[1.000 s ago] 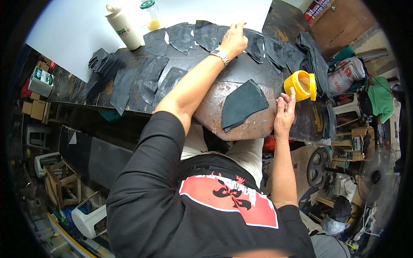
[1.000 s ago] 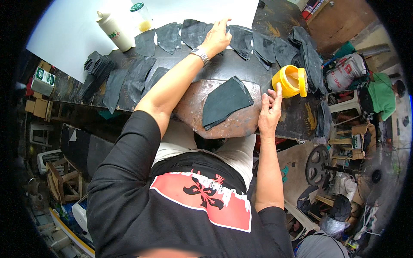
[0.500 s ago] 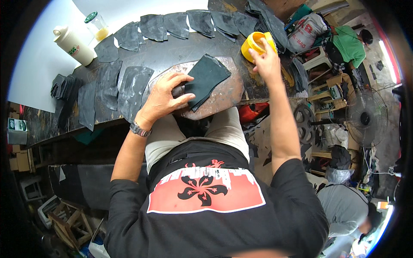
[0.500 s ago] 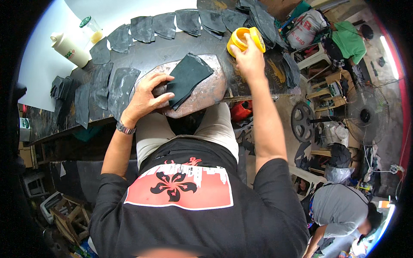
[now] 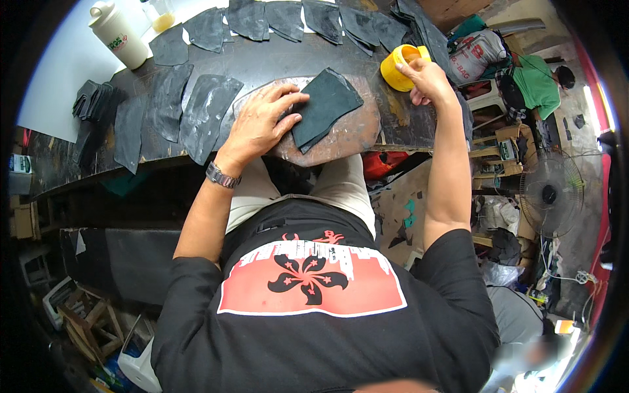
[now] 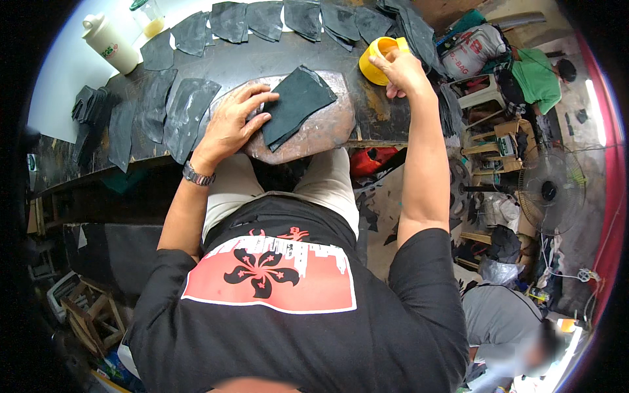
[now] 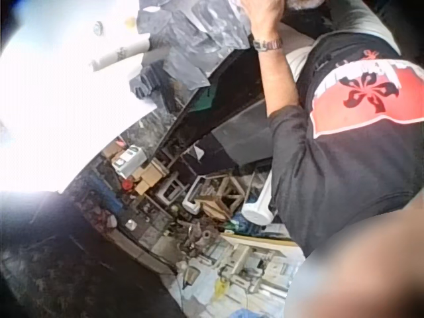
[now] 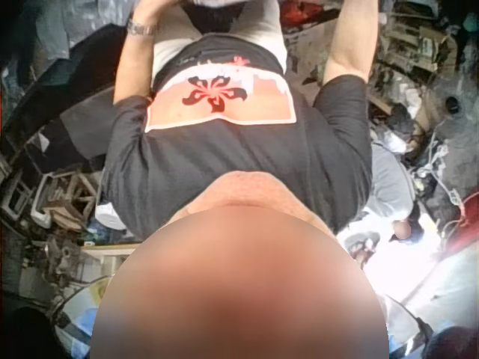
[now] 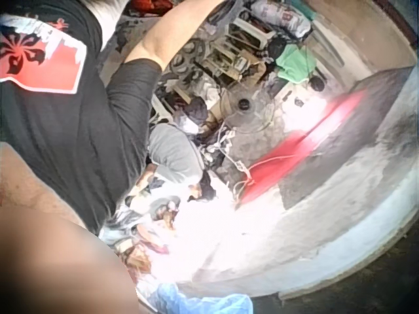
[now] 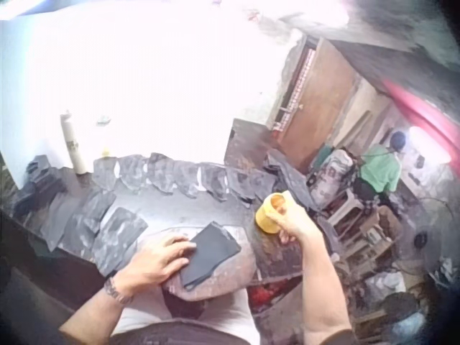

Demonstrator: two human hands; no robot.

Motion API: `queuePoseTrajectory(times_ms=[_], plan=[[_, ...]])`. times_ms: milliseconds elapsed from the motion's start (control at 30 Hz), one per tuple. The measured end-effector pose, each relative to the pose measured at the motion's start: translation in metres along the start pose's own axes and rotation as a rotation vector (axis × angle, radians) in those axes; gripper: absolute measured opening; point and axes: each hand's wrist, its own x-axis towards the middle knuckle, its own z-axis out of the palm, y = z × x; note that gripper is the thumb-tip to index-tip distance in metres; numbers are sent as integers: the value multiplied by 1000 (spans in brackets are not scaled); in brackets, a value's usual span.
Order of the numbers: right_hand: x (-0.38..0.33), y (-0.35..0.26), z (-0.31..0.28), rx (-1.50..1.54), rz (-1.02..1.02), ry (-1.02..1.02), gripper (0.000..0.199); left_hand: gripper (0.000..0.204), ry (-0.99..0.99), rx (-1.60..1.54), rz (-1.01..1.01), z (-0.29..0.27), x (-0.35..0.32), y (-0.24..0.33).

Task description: The person repeatedly rubs small dark material pieces on a curved surface using a yellow container of paste. They pick up pieces, apply the paste, rub the surface, and place the pieces back down, repeating the cycle throughout the clip.

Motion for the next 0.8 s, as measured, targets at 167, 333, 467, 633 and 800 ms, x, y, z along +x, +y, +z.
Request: queuePoseTrajectory(times_ms=[167, 333, 467, 633, 800], plan=[[-37, 9, 20, -123, -99, 374, 47, 30, -6, 58, 5, 2, -1, -1], [-63, 16, 37, -38, -186, 67, 53, 28, -1, 82, -1, 5, -2, -4], [-76, 9, 95, 346, -581, 40, 57, 27, 30, 96, 7, 8, -4, -5], [-93, 8, 130, -274, -497, 173, 80, 32, 39, 112, 3, 8, -3, -7], [-95, 1, 128, -323, -490, 184, 87, 35, -55, 87, 15, 2, 2, -12]])
